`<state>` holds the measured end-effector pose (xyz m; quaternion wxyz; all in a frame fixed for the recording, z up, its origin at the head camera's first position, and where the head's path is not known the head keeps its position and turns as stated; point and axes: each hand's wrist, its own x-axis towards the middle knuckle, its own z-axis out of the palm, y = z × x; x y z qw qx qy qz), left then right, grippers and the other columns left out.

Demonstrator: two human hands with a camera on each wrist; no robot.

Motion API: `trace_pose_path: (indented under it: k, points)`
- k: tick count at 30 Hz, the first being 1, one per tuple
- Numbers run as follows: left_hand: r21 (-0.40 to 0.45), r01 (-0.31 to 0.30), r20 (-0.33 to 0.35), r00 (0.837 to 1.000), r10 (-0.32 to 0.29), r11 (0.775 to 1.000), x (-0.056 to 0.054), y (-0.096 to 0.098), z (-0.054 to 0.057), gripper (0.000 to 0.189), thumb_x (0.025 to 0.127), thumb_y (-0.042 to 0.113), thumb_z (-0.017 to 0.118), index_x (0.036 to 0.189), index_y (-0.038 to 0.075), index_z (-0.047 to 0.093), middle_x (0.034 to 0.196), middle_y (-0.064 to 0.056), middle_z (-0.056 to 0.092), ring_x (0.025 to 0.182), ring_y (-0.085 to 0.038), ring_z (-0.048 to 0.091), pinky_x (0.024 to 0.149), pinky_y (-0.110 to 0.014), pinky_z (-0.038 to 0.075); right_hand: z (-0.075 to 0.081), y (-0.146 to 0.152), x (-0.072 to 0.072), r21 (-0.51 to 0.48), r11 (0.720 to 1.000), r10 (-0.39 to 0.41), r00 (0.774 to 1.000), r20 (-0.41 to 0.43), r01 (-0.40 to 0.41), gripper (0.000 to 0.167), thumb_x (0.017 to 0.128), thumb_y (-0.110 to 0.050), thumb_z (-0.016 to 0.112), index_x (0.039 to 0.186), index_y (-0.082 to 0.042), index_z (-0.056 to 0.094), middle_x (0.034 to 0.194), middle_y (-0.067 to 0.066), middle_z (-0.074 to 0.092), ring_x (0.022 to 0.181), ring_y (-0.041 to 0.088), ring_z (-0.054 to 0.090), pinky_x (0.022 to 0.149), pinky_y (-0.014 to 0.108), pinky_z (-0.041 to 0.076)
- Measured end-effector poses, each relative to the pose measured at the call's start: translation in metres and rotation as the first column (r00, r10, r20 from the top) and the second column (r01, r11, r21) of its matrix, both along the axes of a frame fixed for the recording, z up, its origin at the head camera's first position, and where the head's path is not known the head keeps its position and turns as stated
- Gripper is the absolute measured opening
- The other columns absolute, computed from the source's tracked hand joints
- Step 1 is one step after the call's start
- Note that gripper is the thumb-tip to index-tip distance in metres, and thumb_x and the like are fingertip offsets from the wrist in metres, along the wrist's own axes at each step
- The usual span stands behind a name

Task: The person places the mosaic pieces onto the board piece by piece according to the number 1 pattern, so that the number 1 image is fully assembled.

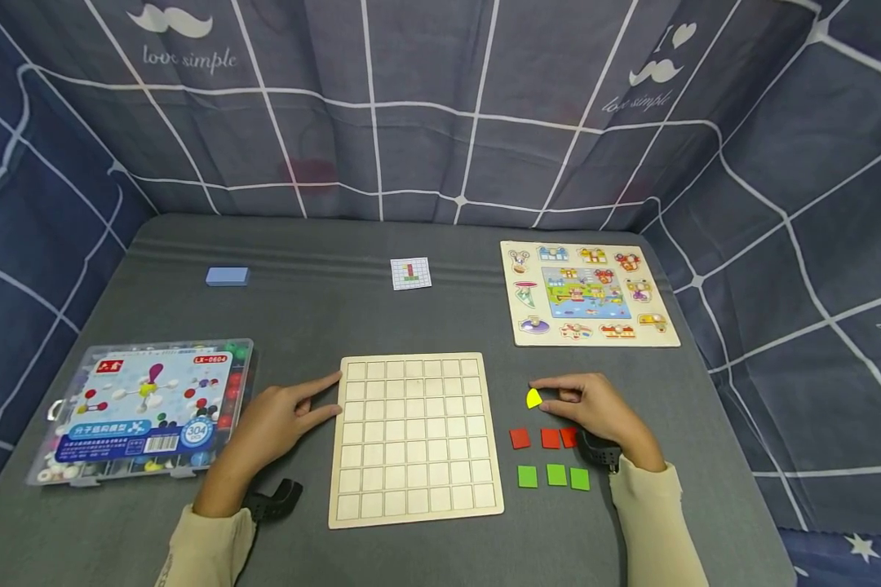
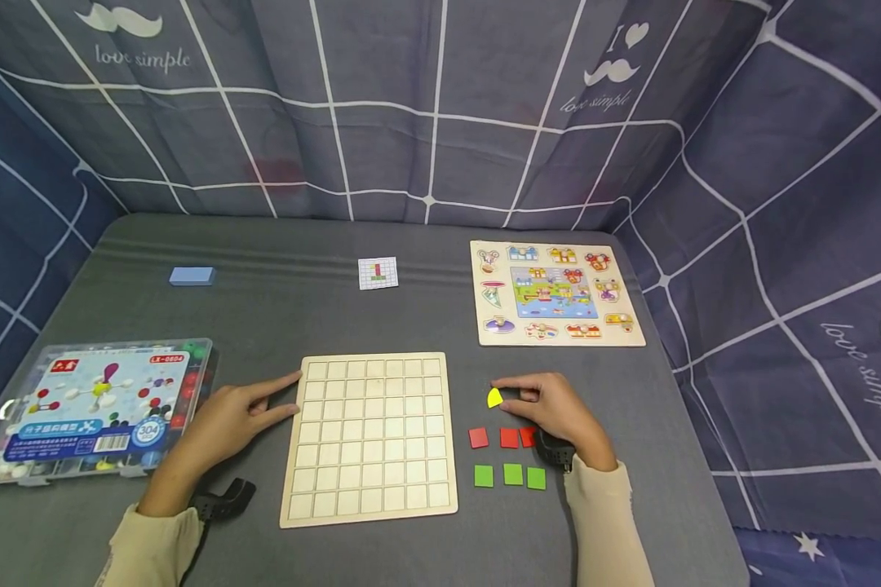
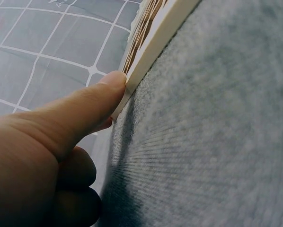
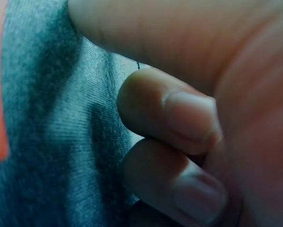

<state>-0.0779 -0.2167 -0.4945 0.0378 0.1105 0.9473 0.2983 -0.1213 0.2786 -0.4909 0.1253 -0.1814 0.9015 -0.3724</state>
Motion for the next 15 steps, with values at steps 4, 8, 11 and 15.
trace_pose_path:
  k: [4,8,11,15]
  points:
    - [0.002,0.002,0.000,1.000,-0.002,1.000,-0.0001,-0.0001,-0.0004,0.056,0.094,0.046,0.073,0.143,0.022,0.063,0.058,0.009,0.040,0.050,-0.006,0.029,0.050,-0.027,0.028,0.0005,-0.0001,-0.0003,0.010,1.000,-0.002,1.000,-0.005,0.002,0.028,0.088,-0.025,0.083,0.116,-0.027,0.079,0.059,-0.015,0.032,0.053,0.003,0.031,0.054,0.023,0.030]
    - [0.004,0.006,-0.003,1.000,-0.006,1.000,-0.0009,0.0003,-0.0010,0.056,0.094,0.048,0.072,0.143,0.024,0.063,0.057,0.009,0.040,0.050,-0.006,0.029,0.050,-0.027,0.028,0.0008,-0.0002,0.0001,0.013,1.000,-0.022,1.000,0.005,0.022,0.029,0.088,-0.025,0.083,0.116,-0.027,0.079,0.059,-0.015,0.030,0.052,0.003,0.029,0.053,0.023,0.028]
    - [0.007,0.005,-0.004,1.000,-0.005,1.000,-0.0012,0.0004,-0.0013,0.056,0.094,0.048,0.072,0.143,0.024,0.063,0.057,0.009,0.040,0.050,-0.006,0.028,0.050,-0.027,0.027,0.0013,-0.0004,0.0005,0.008,0.999,-0.041,0.999,0.013,0.041,0.029,0.088,-0.023,0.084,0.116,-0.026,0.079,0.058,-0.014,0.030,0.052,0.003,0.029,0.052,0.023,0.027]
    - [0.009,-0.003,0.000,1.000,0.003,1.000,-0.0004,0.0002,-0.0018,0.055,0.094,0.047,0.073,0.143,0.023,0.064,0.057,0.009,0.040,0.050,-0.006,0.028,0.050,-0.027,0.027,0.0021,-0.0009,0.0005,0.006,0.998,-0.061,0.998,0.010,0.061,0.029,0.087,-0.024,0.084,0.116,-0.025,0.079,0.058,-0.014,0.032,0.051,0.004,0.031,0.052,0.024,0.028]
